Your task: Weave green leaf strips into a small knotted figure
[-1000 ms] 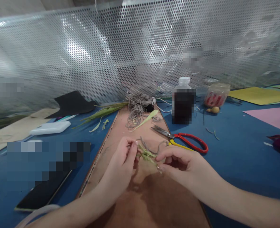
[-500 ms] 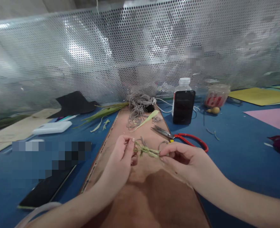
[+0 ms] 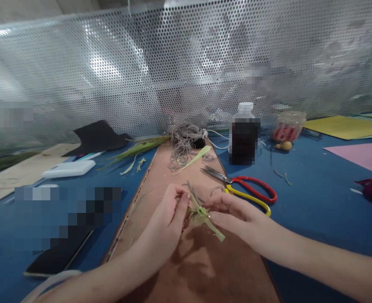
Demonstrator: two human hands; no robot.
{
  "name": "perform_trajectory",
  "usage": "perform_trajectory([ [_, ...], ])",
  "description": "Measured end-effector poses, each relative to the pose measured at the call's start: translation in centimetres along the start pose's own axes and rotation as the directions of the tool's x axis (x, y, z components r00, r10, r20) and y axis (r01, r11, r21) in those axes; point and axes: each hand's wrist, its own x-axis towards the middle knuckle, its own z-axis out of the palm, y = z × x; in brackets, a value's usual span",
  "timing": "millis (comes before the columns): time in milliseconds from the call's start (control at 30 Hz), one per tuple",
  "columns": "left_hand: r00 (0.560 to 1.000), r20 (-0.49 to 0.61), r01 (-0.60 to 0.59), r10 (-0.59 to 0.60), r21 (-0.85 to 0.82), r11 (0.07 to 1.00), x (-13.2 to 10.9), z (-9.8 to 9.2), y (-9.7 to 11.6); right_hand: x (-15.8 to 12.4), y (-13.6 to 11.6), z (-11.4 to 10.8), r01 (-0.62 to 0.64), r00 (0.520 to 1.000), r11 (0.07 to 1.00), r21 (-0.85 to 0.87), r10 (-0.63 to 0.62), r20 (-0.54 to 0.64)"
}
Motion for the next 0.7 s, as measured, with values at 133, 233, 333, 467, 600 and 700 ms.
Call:
perform_trajectory([
  [133,0.999,0.039,0.031,-0.03,-0.027,0.999,-0.1,0.1,0.2,-0.1,-0.4,-0.2,-0.089,0.99,0.996,-0.023,0.091,0.104],
  [233,0.998,0.037,0.058,-0.056,-0.063,0.996,-0.1,0.1,0.4,-0.1,-0.4,-0.2,-0.128,0.983,0.986,0.102,0.113,0.142],
  [333,0.997,0.07,0.053,-0.045,-0.125,0.991,0.0,0.2,0.4,-0.2,-0.5,0.1,-0.159,0.98,0.95,0.267,0.12,0.157],
  [467,0.992,0.124,0.028,-0.004,-0.193,0.981,0.0,0.0,0.3,-0.2,-0.7,0.2,-0.154,0.984,0.917,0.368,0.109,0.141],
  [600,0.991,0.132,-0.002,0.025,-0.167,0.986,-0.1,-0.4,0.8,-0.1,-0.4,-0.3,-0.111,0.993,0.952,0.284,0.095,0.071],
  [700,0.985,0.17,0.032,-0.004,-0.162,0.986,0.1,-0.5,1.0,0.1,0.0,-0.7,-0.066,0.997,0.987,0.148,0.06,0.041],
])
